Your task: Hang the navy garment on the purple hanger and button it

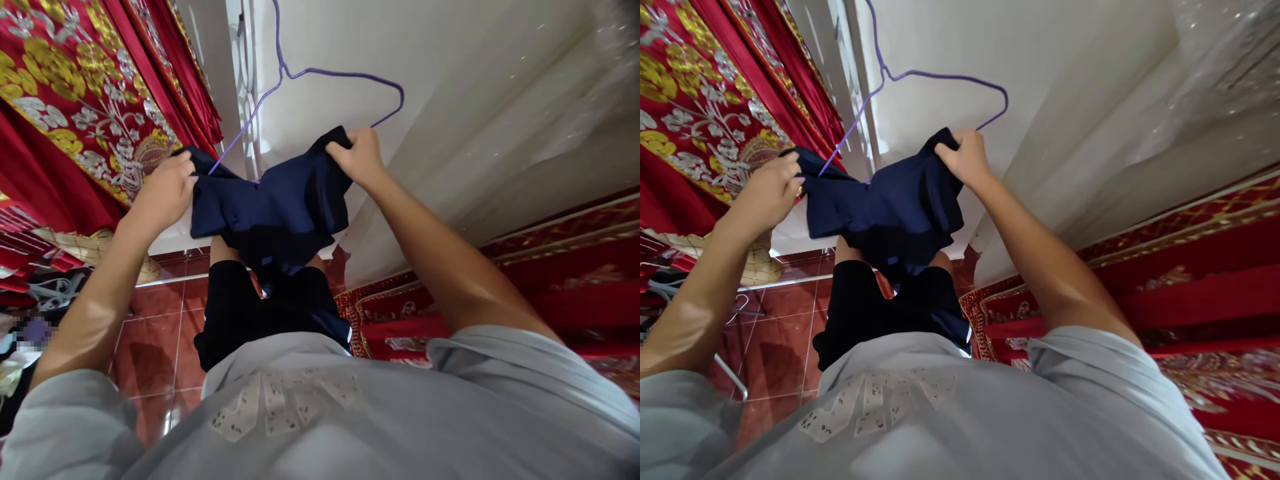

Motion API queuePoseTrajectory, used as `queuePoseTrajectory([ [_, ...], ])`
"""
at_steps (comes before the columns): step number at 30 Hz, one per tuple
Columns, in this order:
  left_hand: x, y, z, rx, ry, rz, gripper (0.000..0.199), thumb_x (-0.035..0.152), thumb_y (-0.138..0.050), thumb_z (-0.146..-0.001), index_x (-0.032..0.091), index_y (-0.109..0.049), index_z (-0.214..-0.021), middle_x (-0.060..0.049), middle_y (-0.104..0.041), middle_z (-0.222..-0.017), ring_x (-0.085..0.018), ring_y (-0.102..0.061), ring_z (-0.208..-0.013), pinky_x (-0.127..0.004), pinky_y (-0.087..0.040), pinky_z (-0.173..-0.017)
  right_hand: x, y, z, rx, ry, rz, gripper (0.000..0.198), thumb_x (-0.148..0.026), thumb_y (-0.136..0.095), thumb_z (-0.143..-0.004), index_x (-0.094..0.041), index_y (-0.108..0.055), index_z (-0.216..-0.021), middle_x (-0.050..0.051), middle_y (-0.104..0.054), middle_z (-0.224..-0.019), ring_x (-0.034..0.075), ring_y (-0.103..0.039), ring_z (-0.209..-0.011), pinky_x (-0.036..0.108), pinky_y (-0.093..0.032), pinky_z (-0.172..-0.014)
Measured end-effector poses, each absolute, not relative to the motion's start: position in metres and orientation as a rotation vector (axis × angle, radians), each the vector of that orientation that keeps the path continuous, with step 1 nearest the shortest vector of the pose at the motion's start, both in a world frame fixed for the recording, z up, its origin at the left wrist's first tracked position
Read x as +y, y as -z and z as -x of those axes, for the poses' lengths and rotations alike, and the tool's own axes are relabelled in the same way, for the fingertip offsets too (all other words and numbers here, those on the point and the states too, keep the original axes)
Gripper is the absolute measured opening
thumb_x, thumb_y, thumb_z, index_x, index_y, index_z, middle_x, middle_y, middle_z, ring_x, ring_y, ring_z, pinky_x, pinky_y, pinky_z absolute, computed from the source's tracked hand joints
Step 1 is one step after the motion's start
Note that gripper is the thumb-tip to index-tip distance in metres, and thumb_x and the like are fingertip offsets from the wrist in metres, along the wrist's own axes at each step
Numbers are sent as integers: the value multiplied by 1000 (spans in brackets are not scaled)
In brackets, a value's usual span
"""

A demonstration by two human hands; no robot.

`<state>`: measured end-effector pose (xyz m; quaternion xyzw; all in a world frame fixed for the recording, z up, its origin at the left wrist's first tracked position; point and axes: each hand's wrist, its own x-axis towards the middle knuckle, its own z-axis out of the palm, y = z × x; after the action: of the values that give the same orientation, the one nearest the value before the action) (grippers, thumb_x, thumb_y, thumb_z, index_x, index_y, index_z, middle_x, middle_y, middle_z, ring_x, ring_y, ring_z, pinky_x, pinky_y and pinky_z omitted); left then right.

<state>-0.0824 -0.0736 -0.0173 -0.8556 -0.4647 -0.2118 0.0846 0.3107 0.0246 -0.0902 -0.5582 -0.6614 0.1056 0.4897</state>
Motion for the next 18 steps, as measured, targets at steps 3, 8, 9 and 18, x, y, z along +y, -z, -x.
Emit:
queuePoseTrajectory([
  [3,-56,8,58,-1215,958,2608,29,47,-49,-106,21,-57,-95,-10,-64,-125,-27,-57,-125,-47,-40,-116,8,94,-294,-1663,-356,1282,42,-31,-65,-89,-24,-40,-56,-2,-42,-54,16,-54,-64,32,-55,-69],
  [8,-16,4,41,-1359,1017,2658,20,30,-62,-102,20,-56,-118,-5,-66,-106,-21,-61,-99,-45,-46,-105,-16,97,-290,-1721,-337,1137,24,-36,-64,-94,-18,-67,-78,5,-71,-83,23,-71,-88,38,-60,-86],
  [9,-11,4,43,-1394,996,2650,18,26,-63,-100,20,-58,-117,-4,-66,-103,-20,-60,-96,-44,-46,-105,-18,95,-298,-1670,-250,1114,20,-35,-63,-95,-17,-71,-88,7,-75,-95,24,-72,-99,40,-58,-95],
  [18,20,1,75,-1286,1393,2615,34,55,-73,-93,22,-65,-95,-3,-61,-104,-19,-48,-114,-41,-35,-114,-2,42,-350,-1509,-686,1197,29,-37,-64,-100,-11,-76,-96,15,-78,-98,20,-75,-87,37,-61,-81],
])
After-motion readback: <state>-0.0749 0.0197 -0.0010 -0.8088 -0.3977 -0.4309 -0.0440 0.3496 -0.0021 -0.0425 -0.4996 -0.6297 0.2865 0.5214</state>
